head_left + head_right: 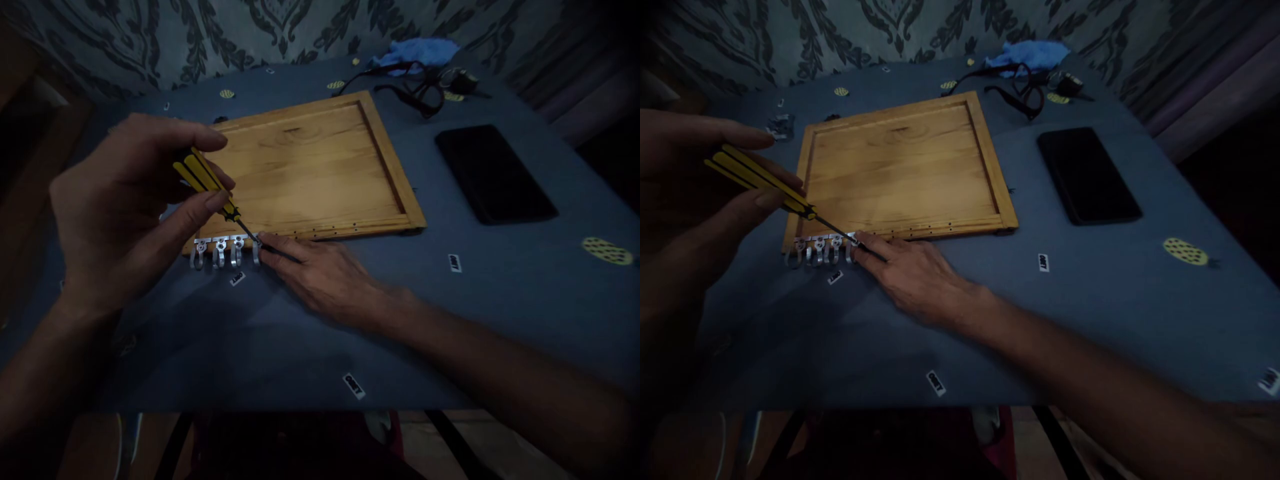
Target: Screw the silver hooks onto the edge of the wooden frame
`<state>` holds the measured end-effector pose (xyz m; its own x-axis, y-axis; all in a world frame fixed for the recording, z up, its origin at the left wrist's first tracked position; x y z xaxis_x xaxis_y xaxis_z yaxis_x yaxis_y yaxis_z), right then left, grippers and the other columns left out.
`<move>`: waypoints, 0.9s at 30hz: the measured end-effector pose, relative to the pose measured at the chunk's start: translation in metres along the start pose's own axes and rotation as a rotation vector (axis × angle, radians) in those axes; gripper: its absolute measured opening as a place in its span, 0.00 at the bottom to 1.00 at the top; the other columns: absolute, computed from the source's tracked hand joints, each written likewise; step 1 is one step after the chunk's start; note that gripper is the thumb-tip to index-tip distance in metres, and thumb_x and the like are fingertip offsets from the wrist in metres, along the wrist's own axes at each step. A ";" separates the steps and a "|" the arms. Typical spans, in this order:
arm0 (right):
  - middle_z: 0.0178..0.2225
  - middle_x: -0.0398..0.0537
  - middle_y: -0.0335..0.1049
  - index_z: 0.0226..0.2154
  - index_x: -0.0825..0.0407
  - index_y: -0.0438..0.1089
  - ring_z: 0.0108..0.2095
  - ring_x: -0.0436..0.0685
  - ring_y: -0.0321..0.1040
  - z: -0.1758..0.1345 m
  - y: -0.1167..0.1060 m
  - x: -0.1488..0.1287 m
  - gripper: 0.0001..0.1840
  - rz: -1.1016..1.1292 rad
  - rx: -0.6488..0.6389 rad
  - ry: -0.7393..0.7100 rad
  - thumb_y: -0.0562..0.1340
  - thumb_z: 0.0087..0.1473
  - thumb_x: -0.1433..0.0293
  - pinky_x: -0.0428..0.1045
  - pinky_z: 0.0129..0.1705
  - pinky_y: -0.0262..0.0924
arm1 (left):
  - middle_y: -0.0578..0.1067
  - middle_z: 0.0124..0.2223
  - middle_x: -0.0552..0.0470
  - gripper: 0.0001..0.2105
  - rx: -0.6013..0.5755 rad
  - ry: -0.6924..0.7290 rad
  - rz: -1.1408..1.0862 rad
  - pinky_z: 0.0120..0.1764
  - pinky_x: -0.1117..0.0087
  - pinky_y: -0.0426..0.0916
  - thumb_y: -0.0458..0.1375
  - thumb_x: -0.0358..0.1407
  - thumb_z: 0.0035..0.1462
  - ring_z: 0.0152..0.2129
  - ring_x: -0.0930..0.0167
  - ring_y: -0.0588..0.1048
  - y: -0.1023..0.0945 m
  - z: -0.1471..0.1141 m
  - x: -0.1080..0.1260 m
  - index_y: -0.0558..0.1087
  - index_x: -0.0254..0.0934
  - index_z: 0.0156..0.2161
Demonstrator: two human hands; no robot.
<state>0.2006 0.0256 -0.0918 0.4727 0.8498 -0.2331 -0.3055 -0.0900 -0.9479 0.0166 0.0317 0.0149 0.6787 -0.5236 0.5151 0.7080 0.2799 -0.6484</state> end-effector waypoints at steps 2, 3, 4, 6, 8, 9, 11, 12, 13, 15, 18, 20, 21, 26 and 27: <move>0.68 0.59 0.61 0.66 0.55 0.62 0.55 0.66 0.74 -0.001 0.000 0.000 0.27 -0.003 0.006 -0.002 0.53 0.67 0.76 0.59 0.47 0.76 | 0.78 0.47 0.53 0.17 -0.007 0.013 0.063 0.38 0.58 0.74 0.69 0.41 0.56 0.38 0.65 0.80 -0.001 0.001 -0.001 0.78 0.46 0.51; 0.68 0.59 0.62 0.66 0.55 0.62 0.55 0.66 0.74 -0.001 0.000 0.000 0.27 -0.004 0.012 -0.003 0.53 0.67 0.77 0.59 0.47 0.76 | 0.78 0.47 0.54 0.17 -0.019 0.034 0.096 0.37 0.59 0.73 0.68 0.43 0.57 0.38 0.66 0.79 -0.001 0.001 -0.001 0.77 0.46 0.51; 0.68 0.59 0.62 0.66 0.55 0.63 0.55 0.66 0.74 -0.001 0.000 0.001 0.27 -0.005 0.019 -0.002 0.54 0.66 0.77 0.59 0.47 0.76 | 0.78 0.46 0.55 0.17 -0.016 0.074 0.123 0.35 0.60 0.72 0.68 0.44 0.57 0.37 0.67 0.79 -0.002 0.002 0.000 0.77 0.46 0.52; 0.68 0.58 0.62 0.65 0.55 0.63 0.55 0.65 0.74 0.000 0.000 0.001 0.26 -0.008 0.033 -0.003 0.54 0.66 0.77 0.58 0.47 0.75 | 0.78 0.45 0.55 0.17 -0.028 0.116 0.157 0.33 0.60 0.72 0.67 0.45 0.58 0.34 0.68 0.78 -0.002 0.002 0.002 0.77 0.48 0.52; 0.67 0.59 0.63 0.65 0.55 0.64 0.54 0.65 0.75 0.000 0.001 0.001 0.26 -0.012 0.036 -0.008 0.54 0.66 0.77 0.58 0.47 0.75 | 0.78 0.44 0.55 0.15 -0.043 0.085 0.175 0.32 0.58 0.73 0.66 0.44 0.59 0.33 0.67 0.77 -0.002 0.003 0.002 0.77 0.52 0.52; 0.67 0.59 0.63 0.65 0.55 0.64 0.53 0.65 0.75 0.000 0.001 0.001 0.26 -0.014 0.036 -0.011 0.54 0.66 0.77 0.59 0.47 0.76 | 0.78 0.44 0.55 0.14 -0.048 0.060 0.180 0.33 0.57 0.74 0.66 0.43 0.60 0.33 0.66 0.77 -0.002 0.003 0.003 0.77 0.55 0.52; 0.67 0.59 0.62 0.65 0.55 0.64 0.53 0.66 0.76 0.000 0.000 0.001 0.26 -0.014 0.026 -0.011 0.54 0.66 0.77 0.60 0.46 0.76 | 0.78 0.45 0.56 0.15 -0.051 0.023 0.164 0.34 0.56 0.75 0.66 0.42 0.60 0.35 0.64 0.78 -0.002 0.003 0.004 0.77 0.59 0.51; 0.67 0.59 0.62 0.65 0.55 0.64 0.53 0.66 0.76 0.000 0.000 0.000 0.26 -0.012 0.023 -0.010 0.53 0.66 0.77 0.60 0.45 0.76 | 0.79 0.45 0.56 0.15 -0.046 0.022 0.151 0.35 0.55 0.75 0.66 0.43 0.59 0.35 0.63 0.78 -0.002 0.003 0.004 0.77 0.60 0.52; 0.67 0.59 0.62 0.64 0.56 0.64 0.53 0.67 0.76 0.000 0.000 0.000 0.25 -0.010 0.021 -0.010 0.53 0.67 0.77 0.60 0.45 0.76 | 0.79 0.45 0.56 0.16 -0.045 0.017 0.136 0.36 0.54 0.75 0.67 0.43 0.59 0.36 0.62 0.79 -0.002 0.003 0.004 0.77 0.61 0.52; 0.67 0.59 0.63 0.65 0.56 0.64 0.53 0.66 0.76 0.000 -0.001 -0.001 0.25 -0.005 0.018 -0.008 0.53 0.67 0.77 0.59 0.45 0.77 | 0.79 0.46 0.56 0.17 -0.051 0.012 0.087 0.39 0.53 0.76 0.67 0.41 0.58 0.38 0.62 0.79 -0.002 0.003 0.002 0.77 0.61 0.52; 0.68 0.58 0.63 0.66 0.54 0.63 0.54 0.65 0.75 0.000 -0.001 -0.001 0.26 -0.013 0.001 0.008 0.53 0.67 0.76 0.58 0.46 0.77 | 0.78 0.47 0.57 0.18 -0.093 0.004 0.001 0.43 0.54 0.77 0.67 0.38 0.59 0.42 0.62 0.80 -0.002 0.004 -0.001 0.77 0.62 0.53; 0.68 0.57 0.62 0.66 0.53 0.63 0.54 0.65 0.75 0.000 -0.001 -0.001 0.26 -0.025 -0.015 0.019 0.53 0.67 0.76 0.57 0.47 0.76 | 0.78 0.48 0.57 0.18 -0.117 -0.006 -0.035 0.43 0.54 0.78 0.66 0.37 0.59 0.43 0.62 0.81 -0.001 0.004 -0.001 0.76 0.62 0.53; 0.68 0.56 0.62 0.66 0.53 0.63 0.54 0.65 0.75 0.001 -0.002 -0.001 0.26 -0.027 -0.021 0.019 0.53 0.67 0.76 0.57 0.48 0.76 | 0.78 0.48 0.57 0.18 -0.123 -0.003 -0.043 0.43 0.55 0.78 0.66 0.37 0.59 0.43 0.63 0.81 -0.001 0.003 -0.001 0.76 0.62 0.53; 0.69 0.55 0.59 0.65 0.54 0.63 0.55 0.65 0.74 0.001 -0.003 -0.001 0.26 -0.018 -0.024 0.015 0.51 0.68 0.76 0.58 0.48 0.76 | 0.79 0.44 0.55 0.17 -0.052 0.082 -0.037 0.37 0.58 0.79 0.70 0.38 0.55 0.37 0.65 0.81 -0.001 0.004 0.002 0.79 0.53 0.50; 0.69 0.55 0.60 0.65 0.54 0.63 0.55 0.65 0.74 0.001 -0.003 -0.001 0.26 -0.018 -0.022 0.014 0.51 0.67 0.76 0.58 0.47 0.76 | 0.79 0.43 0.55 0.16 -0.036 0.074 -0.030 0.36 0.59 0.78 0.70 0.39 0.55 0.36 0.65 0.80 -0.001 0.004 0.002 0.79 0.52 0.49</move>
<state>0.2006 0.0258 -0.0883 0.4900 0.8439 -0.2186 -0.2784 -0.0861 -0.9566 0.0181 0.0337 0.0188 0.6400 -0.5899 0.4923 0.7194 0.2351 -0.6536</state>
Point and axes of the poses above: each hand's wrist, its own z-axis towards the middle knuckle, its own y-axis out of the palm, x = y × z, the point moved 4 cm from there along z, towards the middle knuckle
